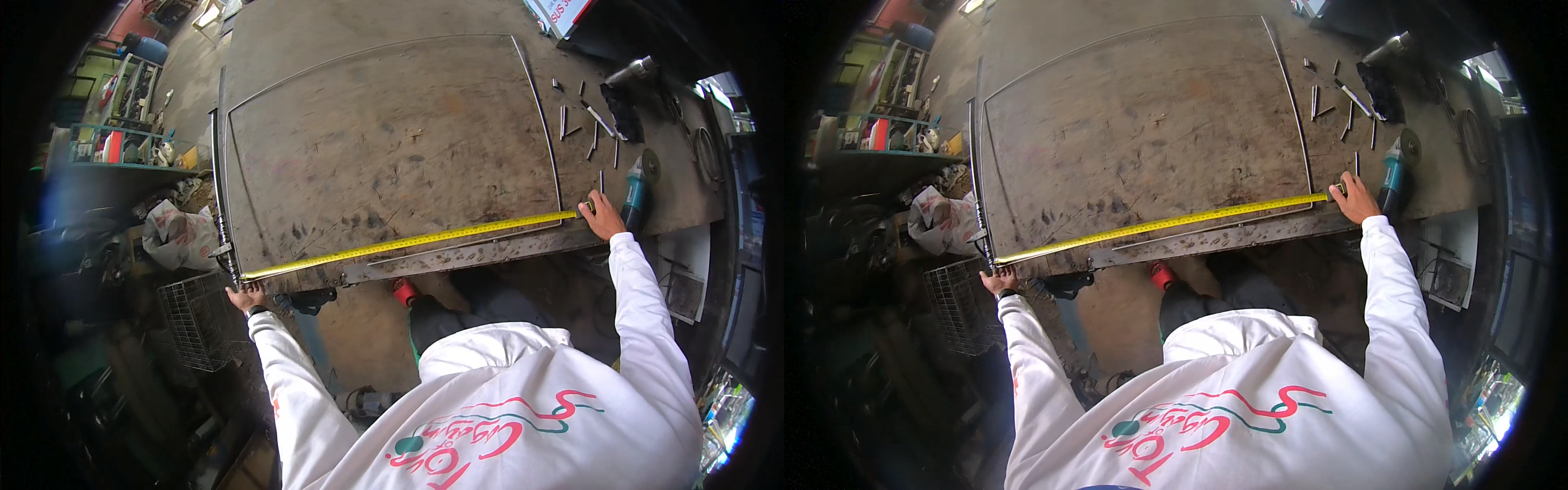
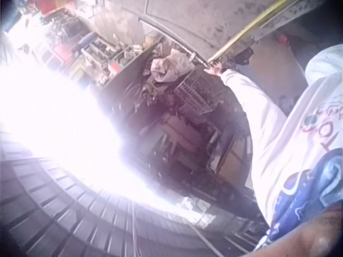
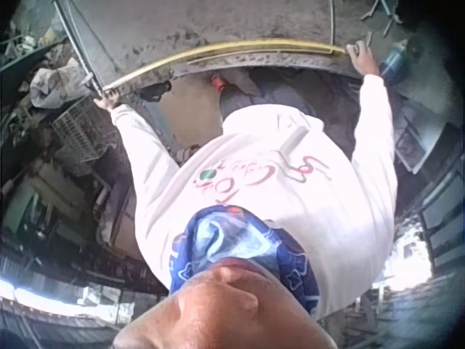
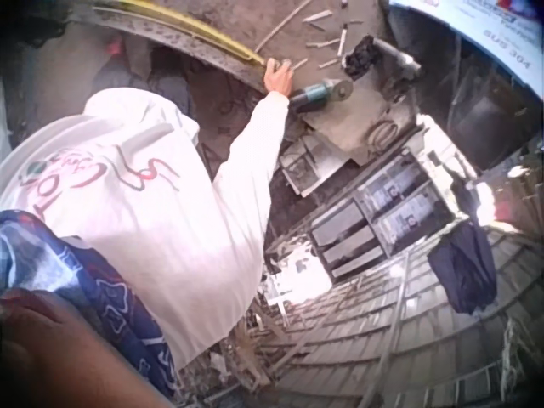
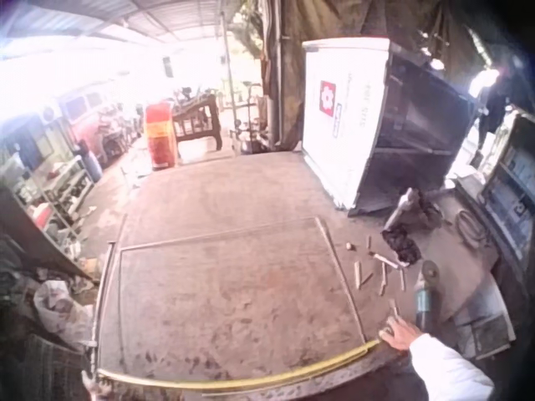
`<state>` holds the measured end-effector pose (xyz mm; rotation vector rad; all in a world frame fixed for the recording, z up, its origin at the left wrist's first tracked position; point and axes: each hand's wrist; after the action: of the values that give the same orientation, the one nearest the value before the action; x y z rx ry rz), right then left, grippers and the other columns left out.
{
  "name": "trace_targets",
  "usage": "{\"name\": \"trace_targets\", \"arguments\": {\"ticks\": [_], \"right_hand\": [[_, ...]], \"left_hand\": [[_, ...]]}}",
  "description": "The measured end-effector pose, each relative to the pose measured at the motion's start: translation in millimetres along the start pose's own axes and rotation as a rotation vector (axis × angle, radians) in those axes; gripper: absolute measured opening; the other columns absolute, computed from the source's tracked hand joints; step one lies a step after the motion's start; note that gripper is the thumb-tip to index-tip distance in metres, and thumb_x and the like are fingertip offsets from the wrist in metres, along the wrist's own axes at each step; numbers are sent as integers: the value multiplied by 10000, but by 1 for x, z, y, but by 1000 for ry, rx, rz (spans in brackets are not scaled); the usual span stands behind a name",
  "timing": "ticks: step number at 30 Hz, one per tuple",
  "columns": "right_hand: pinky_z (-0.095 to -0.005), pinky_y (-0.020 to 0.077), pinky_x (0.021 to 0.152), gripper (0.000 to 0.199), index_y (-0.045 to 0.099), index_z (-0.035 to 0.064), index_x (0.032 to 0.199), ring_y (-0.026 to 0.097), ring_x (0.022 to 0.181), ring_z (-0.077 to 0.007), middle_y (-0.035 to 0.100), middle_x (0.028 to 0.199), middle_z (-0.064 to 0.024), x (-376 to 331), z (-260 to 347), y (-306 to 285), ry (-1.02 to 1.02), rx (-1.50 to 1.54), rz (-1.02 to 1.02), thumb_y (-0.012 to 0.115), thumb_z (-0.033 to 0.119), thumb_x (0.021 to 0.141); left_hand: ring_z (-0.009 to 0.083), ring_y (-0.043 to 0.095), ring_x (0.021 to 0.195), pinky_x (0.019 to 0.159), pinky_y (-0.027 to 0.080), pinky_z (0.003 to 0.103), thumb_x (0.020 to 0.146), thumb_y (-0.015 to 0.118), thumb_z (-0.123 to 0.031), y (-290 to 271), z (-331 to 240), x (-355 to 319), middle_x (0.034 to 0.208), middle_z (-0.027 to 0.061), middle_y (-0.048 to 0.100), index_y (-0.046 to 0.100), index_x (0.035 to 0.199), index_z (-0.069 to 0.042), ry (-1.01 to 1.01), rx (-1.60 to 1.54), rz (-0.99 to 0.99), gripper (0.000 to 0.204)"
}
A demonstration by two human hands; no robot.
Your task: The person measures and marks metal rods on a workbench, cuts them with an angle grinder, and welds them together to form a rectangular frame. The person repeatedly measures, cuts, and welds the rods to assemble the frame.
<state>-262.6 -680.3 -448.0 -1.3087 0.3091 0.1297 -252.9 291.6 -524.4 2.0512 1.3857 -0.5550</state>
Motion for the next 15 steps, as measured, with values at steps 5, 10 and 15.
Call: {"name": "trace_targets", "arguments": {"ticks": [5,10,15], "right_hand": [[-492,475,1018,485,554,33,1258,597,1185,-465,617,1284,-264,6,67,-11,-9,155,128,598,468,1049],[-488,490,980,459,564,58,1178,635,1131,-408,663,1205,-246,13,61,-13,86,303,240,612,490,1032],[-443,533,772,448,562,70,1132,660,867,-277,659,1091,-179,5,65,-9,202,529,273,608,506,1037]], "left_hand": [[398,638,1201,1114,484,590,977,481,-765,-25,-26,9,1248,207,675,585,1299,51,2,-33,74,884],[373,615,1234,1122,491,552,974,498,-769,-17,-25,-5,1354,215,625,534,1376,63,-1,-56,75,925],[354,609,1225,1110,483,512,1023,458,-721,-9,-28,-38,1339,213,620,528,1360,97,-7,-75,37,887]]}}
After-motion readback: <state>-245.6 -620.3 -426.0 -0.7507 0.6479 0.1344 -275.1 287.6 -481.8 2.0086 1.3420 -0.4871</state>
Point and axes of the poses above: each hand's wrist, its own x-axis towards the middle knuckle, its own y-axis out of the palm, z = x × y
